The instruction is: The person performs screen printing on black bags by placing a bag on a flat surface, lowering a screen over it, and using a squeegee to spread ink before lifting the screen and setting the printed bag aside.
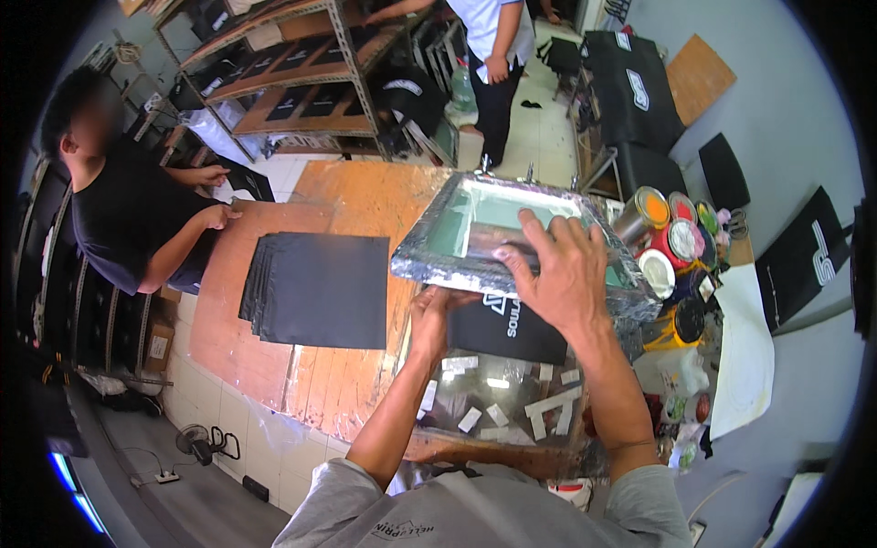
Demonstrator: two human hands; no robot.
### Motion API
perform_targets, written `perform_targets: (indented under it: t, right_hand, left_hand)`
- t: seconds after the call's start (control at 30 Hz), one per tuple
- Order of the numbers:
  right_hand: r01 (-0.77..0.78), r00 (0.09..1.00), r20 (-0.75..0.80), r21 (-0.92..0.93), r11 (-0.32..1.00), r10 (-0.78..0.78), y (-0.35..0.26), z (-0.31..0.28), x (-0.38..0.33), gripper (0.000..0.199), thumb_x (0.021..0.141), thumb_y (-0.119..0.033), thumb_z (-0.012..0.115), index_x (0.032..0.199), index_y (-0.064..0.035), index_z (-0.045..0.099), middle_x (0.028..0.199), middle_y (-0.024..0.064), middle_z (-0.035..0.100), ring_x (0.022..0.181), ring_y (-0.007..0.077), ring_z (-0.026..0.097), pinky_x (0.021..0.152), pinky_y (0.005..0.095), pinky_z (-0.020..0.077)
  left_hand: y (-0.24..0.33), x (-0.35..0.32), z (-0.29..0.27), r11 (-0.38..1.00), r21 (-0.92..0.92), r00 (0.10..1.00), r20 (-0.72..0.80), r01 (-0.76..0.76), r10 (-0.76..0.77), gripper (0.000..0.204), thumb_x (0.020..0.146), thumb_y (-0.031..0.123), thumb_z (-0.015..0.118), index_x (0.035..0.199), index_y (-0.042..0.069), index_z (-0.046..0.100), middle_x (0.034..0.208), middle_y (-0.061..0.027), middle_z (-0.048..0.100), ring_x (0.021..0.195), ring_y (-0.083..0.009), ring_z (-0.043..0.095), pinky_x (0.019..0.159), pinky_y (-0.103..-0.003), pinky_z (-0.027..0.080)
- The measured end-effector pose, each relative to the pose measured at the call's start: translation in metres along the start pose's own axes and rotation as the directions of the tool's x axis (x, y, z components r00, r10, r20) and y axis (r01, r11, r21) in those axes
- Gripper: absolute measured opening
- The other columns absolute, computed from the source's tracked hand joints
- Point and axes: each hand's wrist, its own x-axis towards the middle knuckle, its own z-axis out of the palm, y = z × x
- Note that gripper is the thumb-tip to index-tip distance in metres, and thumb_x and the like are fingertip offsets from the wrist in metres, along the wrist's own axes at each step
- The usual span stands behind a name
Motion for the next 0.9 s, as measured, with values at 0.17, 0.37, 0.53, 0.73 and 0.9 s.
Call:
perform_targets:
  t: [0.17,0.37,0.53,0.73,0.9]
  right_hand:
    - [-0.052,0.999,0.000,0.061,0.997,0.052,0.015,-0.016,0.052,0.042,0.093,-0.041,0.070,0.117,-0.0071,0.071,0.089,0.0159,0.068,0.088,0.0356,0.065,0.085,0.0479,0.0429]
    - [-0.120,0.988,0.108,0.077,0.990,0.112,0.030,-0.027,0.089,0.039,0.094,-0.041,0.068,0.112,-0.0057,0.071,0.096,0.0203,0.072,0.092,0.0411,0.068,0.083,0.0515,0.0489]
    - [-0.156,0.981,0.131,0.100,0.983,0.142,0.036,-0.030,0.107,0.042,0.093,-0.042,0.068,0.113,-0.0052,0.072,0.098,0.0215,0.074,0.093,0.0427,0.069,0.081,0.0487,0.0527]
    - [-0.167,0.983,0.088,0.080,0.983,0.160,0.038,-0.022,0.105,0.046,0.093,-0.049,0.067,0.113,-0.0083,0.073,0.096,0.0239,0.073,0.092,0.0448,0.069,0.083,0.0523,0.0522]
    - [-0.186,0.979,0.087,0.016,0.982,0.184,0.042,-0.016,0.100,0.046,0.096,-0.049,0.065,0.120,-0.0102,0.072,0.108,0.0231,0.074,0.104,0.0439,0.069,0.089,0.0467,0.0528]
  left_hand:
    - [-0.079,0.054,-0.041,-0.011,0.913,0.872,-0.387,0.409,0.299,0.045,0.098,0.038,0.065,0.119,-0.001,0.064,0.130,-0.0239,0.058,0.126,-0.0387,0.056,0.098,-0.055,0.045]
    - [-0.105,0.074,-0.056,0.331,0.930,0.980,-0.190,0.159,0.065,0.035,0.095,0.033,0.070,0.106,0.000,0.066,0.113,-0.0269,0.068,0.110,-0.0416,0.067,0.093,-0.050,0.051]
    - [-0.061,0.099,-0.120,0.414,0.907,0.967,-0.171,0.080,0.188,0.026,0.091,0.025,0.074,0.092,0.000,0.067,0.091,-0.0283,0.071,0.095,-0.0437,0.072,0.081,-0.049,0.056]
    - [0.053,0.100,-0.292,0.262,0.939,0.811,-0.329,0.225,0.483,0.033,0.097,0.033,0.064,0.099,0.000,0.065,0.100,-0.0310,0.071,0.102,-0.0495,0.068,0.086,-0.054,0.055]
    - [0.112,0.052,-0.360,0.043,0.925,0.569,-0.268,0.378,0.778,0.036,0.100,0.030,0.059,0.118,-0.002,0.061,0.122,-0.0269,0.065,0.116,-0.0450,0.059,0.095,-0.054,0.047]
